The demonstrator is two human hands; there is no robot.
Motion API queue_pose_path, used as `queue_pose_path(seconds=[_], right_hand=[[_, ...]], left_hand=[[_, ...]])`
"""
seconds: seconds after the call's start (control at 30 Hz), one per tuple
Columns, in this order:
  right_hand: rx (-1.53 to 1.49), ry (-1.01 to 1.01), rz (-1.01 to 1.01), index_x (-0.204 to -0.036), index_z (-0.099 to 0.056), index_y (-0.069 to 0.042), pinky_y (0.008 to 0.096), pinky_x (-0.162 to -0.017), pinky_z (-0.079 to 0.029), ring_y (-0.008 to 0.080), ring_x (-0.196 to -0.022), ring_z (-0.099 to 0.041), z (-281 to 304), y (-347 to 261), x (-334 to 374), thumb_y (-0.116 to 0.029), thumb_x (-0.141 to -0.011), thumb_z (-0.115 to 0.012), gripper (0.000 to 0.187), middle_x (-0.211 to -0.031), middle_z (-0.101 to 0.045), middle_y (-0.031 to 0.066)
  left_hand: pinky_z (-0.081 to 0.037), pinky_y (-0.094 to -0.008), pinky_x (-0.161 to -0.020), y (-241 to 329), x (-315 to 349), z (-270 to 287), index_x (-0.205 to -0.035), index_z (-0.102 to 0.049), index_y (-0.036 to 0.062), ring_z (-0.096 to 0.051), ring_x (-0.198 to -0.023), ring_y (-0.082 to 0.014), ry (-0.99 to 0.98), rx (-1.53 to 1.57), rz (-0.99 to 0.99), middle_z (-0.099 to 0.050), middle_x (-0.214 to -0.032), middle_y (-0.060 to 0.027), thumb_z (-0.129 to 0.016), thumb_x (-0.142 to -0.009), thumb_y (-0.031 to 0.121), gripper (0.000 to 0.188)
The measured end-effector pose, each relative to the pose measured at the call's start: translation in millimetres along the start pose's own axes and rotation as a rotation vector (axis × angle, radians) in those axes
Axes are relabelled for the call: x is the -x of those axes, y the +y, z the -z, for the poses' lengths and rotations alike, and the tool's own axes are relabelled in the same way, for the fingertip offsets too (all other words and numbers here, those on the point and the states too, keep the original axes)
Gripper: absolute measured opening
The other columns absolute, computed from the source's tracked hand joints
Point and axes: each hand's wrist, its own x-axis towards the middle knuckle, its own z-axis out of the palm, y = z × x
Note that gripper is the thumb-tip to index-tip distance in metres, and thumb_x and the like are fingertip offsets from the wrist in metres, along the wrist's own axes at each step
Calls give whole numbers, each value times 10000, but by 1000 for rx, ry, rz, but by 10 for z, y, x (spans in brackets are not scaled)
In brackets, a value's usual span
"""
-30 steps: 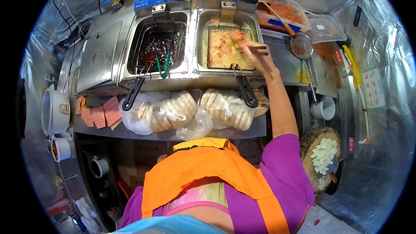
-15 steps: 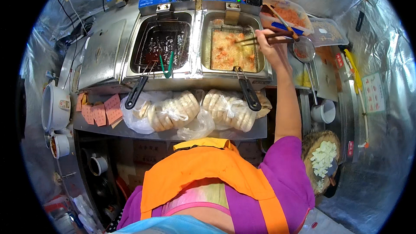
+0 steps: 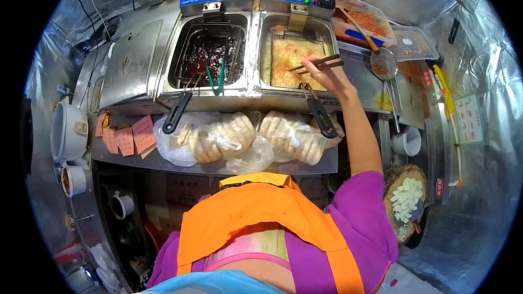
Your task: The person uses chopsticks, tongs, and a strainer basket to fry various food items in deep fryers, including flipping items and lifting a full basket of fried pieces to drain.
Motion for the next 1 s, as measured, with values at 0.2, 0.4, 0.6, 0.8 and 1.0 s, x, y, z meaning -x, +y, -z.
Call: queue_pose_path(seconds=[0.2, 0.4, 0.6, 0.8, 1.0], right_hand=[[-234, 240, -96, -878, -677, -39, 236, -521, -443, 71, -580, -554, 312, -469, 107, -202, -911, -593, 187, -675, -626, 8], [93, 220, 209, -867, -684, -47, 302, -489, -450, 114, -548, -563, -138, 90, 54, -220, -898, -610, 191, -615, -603, 26], [-82, 359, 18, -847, -675, -42, 249, -496, -403, 69, -563, -509, 10, -270, -57, -201, -910, -588, 192, -649, -588, 3], [108, 122, 15, -888, -674, -35, 256, -519, -434, 85, -590, -543, -153, -35, -133, -231, -897, -610, 206, -658, -594, 3], [-106, 256, 3, -906, -673, -34, 250, -509, -410, 73, -577, -512, -46, -494, -409, -251, -905, -600, 229, -633, -574, 0]], left_hand=[[-434, -293, -510, -206, -56, 77, -855, -531, 22, -520, -558, -137, 235, 77, 40, -557, -691, -50, -458, -925, 110, 134], [-408, -282, -489, -381, -355, 433, -674, -542, 50, -508, -530, -133, 7, -126, -50, -534, -603, -30, -478, -889, 87, 227], [-414, -285, -490, -73, -304, 452, -670, -533, 51, -489, -511, -128, -43, -164, -38, -524, -591, -28, -450, -905, 85, 251], [-425, -276, -491, 307, -120, 375, -733, -520, 43, -515, -524, -133, -1, -29, 21, -534, -624, -37, -413, -928, 83, 227], [-428, -258, -483, -88, -358, 840, -787, -513, 40, -517, -539, -125, -67, -103, 62, -545, -682, -33, -418, -916, 52, 161]])
